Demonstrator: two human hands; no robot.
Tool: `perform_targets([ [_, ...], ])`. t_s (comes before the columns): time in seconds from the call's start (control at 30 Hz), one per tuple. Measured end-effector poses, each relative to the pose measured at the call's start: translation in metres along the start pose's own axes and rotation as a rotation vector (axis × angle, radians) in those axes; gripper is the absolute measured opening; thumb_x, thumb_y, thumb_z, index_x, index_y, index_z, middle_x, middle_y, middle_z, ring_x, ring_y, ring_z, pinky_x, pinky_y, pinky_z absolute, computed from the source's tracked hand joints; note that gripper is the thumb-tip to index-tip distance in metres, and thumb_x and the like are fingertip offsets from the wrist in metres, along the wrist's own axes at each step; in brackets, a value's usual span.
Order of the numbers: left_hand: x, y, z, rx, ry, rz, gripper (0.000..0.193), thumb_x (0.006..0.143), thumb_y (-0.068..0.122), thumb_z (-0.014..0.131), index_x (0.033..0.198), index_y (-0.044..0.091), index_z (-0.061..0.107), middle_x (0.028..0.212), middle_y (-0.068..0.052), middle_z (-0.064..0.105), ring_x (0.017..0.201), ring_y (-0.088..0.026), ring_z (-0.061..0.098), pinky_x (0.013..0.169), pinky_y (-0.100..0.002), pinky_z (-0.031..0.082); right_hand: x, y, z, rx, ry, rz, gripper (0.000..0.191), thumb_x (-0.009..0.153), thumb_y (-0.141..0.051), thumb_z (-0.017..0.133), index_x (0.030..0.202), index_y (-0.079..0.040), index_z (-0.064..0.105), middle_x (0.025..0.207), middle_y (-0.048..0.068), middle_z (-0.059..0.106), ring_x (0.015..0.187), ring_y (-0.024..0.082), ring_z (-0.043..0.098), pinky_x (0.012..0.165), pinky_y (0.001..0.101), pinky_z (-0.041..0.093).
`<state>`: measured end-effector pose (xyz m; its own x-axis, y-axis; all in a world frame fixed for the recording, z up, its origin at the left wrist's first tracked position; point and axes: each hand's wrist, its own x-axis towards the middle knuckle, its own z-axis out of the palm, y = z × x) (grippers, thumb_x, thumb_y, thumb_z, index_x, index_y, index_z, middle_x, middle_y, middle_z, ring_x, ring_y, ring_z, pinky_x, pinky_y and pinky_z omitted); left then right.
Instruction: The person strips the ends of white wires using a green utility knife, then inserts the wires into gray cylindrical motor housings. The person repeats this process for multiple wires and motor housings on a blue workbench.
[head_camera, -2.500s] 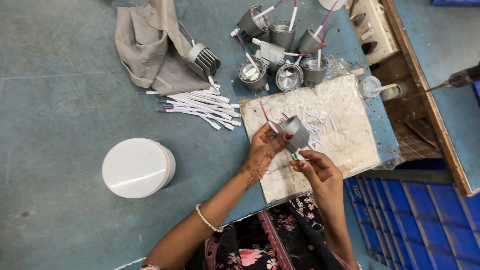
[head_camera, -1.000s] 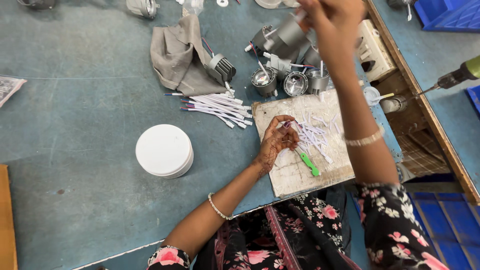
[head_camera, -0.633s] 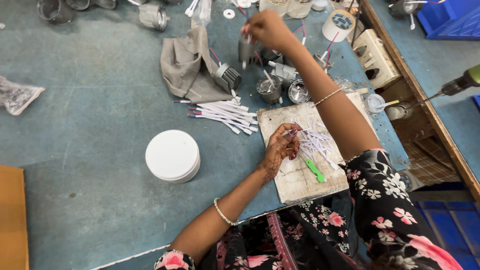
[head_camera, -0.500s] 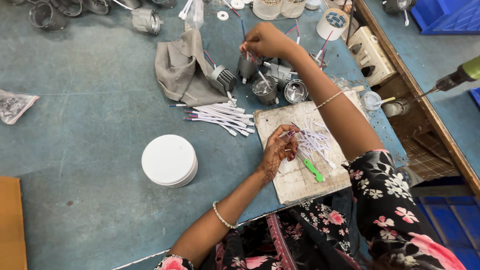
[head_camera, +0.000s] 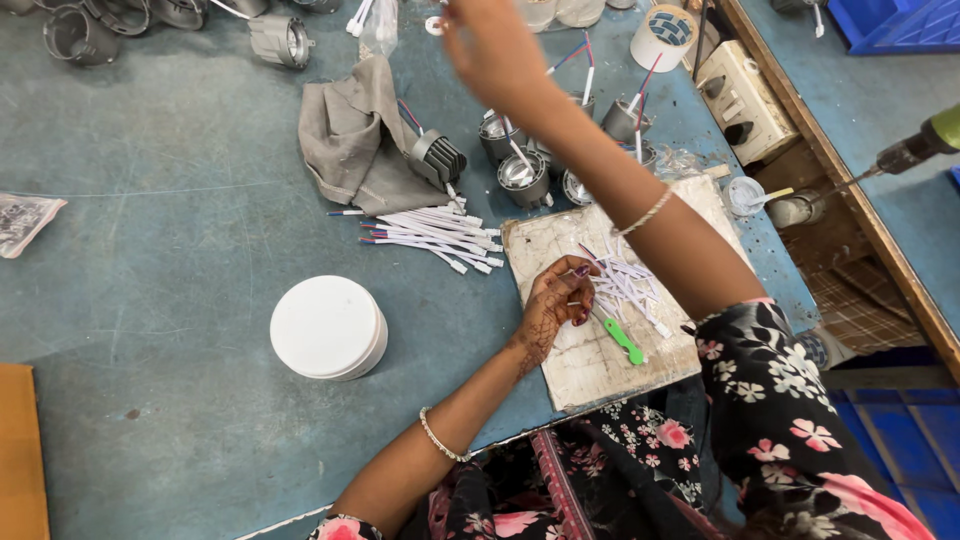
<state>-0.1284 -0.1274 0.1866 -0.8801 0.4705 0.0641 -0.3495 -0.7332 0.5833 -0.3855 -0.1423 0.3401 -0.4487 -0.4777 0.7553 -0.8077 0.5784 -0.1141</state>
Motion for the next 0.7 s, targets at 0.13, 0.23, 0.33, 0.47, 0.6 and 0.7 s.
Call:
perform_targets([
  [0.13, -0.001, -0.002, -0.001, -0.01, 0.007, -0.014, 0.022, 0.103, 0.026, 0.06, 0.11, 0.006, 0.064, 0.076, -0.001, 0.06, 0.064, -0.007, 0.055, 0.055, -0.021, 0.043, 0.024, -0.054, 0.05, 0.048, -0.558, 0.299, 0.032, 0.093, -0.007, 0.057, 0.124, -0.003, 0.064, 0.114, 0.027, 0.066, 0.108, 0.044, 0.065, 0.09, 0.0511, 0.053],
  [0.23, -0.003, -0.001, -0.002, -0.011, 0.002, -0.01, 0.022, 0.103, 0.026, 0.06, 0.109, 0.005, 0.064, 0.076, -0.001, 0.061, 0.065, -0.008, 0.055, 0.056, -0.022, 0.043, 0.029, -0.067, 0.071, -0.17, -1.117, 0.397, 0.049, 0.085, -0.016, 0.068, 0.13, 0.0, 0.061, 0.13, 0.024, 0.067, 0.118, 0.039, 0.067, 0.098, 0.047, 0.054],
  [0.33, -0.003, -0.002, -0.001, -0.03, -0.011, -0.009, 0.023, 0.103, 0.026, 0.061, 0.109, 0.004, 0.064, 0.076, -0.001, 0.06, 0.065, -0.008, 0.054, 0.056, -0.023, 0.042, 0.021, -0.066, 0.083, -0.206, -1.064, 0.406, 0.053, 0.085, -0.021, 0.068, 0.13, 0.003, 0.055, 0.129, 0.024, 0.063, 0.117, 0.039, 0.064, 0.093, 0.049, 0.053],
  [0.47, -0.002, -0.006, 0.001, -0.013, -0.007, -0.023, 0.023, 0.104, 0.025, 0.061, 0.108, 0.003, 0.064, 0.076, -0.001, 0.06, 0.065, -0.008, 0.054, 0.056, -0.023, 0.041, 0.01, -0.059, 0.087, -0.157, -0.941, 0.482, 0.041, 0.082, -0.017, 0.071, 0.119, 0.001, 0.065, 0.122, 0.023, 0.067, 0.112, 0.04, 0.066, 0.088, 0.0485, 0.055],
  [0.6, -0.002, -0.007, -0.001, -0.013, -0.014, -0.012, 0.022, 0.103, 0.025, 0.061, 0.109, 0.003, 0.064, 0.076, -0.001, 0.06, 0.066, -0.008, 0.054, 0.057, -0.023, 0.041, 0.011, -0.055, 0.081, -0.131, -0.999, 0.609, 0.043, 0.076, -0.021, 0.08, 0.113, -0.003, 0.069, 0.121, 0.02, 0.068, 0.111, 0.038, 0.066, 0.09, 0.0466, 0.055],
  [0.7, -0.001, -0.007, -0.003, -0.021, -0.022, 0.006, 0.021, 0.103, 0.024, 0.061, 0.109, 0.004, 0.064, 0.077, -0.001, 0.061, 0.067, -0.008, 0.054, 0.057, -0.022, 0.042, 0.007, -0.048, 0.071, -0.092, -0.966, 0.684, 0.037, 0.075, -0.02, 0.081, 0.105, -0.001, 0.071, 0.109, 0.02, 0.071, 0.098, 0.035, 0.071, 0.084, 0.0439, 0.057],
])
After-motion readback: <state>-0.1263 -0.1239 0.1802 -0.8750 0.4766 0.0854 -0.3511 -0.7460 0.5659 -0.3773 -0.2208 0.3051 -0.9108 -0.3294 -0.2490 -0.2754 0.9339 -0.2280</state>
